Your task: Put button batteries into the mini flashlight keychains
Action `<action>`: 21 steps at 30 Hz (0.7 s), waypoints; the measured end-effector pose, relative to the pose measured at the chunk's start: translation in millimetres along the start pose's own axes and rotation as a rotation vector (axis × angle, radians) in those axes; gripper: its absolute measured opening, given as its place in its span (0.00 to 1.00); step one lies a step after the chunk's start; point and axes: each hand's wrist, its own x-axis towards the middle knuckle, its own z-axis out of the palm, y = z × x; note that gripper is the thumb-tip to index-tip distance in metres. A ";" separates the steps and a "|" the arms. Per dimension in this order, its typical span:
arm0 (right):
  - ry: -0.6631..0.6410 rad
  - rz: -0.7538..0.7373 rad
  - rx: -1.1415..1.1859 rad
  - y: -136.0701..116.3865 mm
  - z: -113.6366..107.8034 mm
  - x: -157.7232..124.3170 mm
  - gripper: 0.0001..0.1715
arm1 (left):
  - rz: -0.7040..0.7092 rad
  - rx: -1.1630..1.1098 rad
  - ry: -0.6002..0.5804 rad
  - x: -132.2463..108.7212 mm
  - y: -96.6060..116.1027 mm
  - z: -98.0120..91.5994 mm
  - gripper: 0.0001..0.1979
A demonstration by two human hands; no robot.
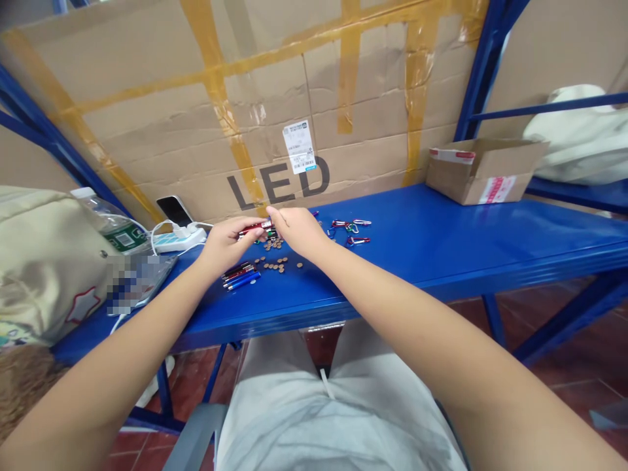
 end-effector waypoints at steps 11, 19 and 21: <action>-0.181 0.138 0.078 5.6 -19.1 4.4 0.31 | 0.061 0.219 -0.046 2.9 -3.2 0.4 0.14; -0.390 0.475 -0.733 75.4 -65.9 13.9 0.14 | -0.177 0.153 -0.183 -0.1 -16.4 -9.4 0.15; -0.444 0.571 -0.784 79.5 -62.0 14.4 0.16 | -0.169 0.158 -0.209 -0.6 -17.6 -10.1 0.15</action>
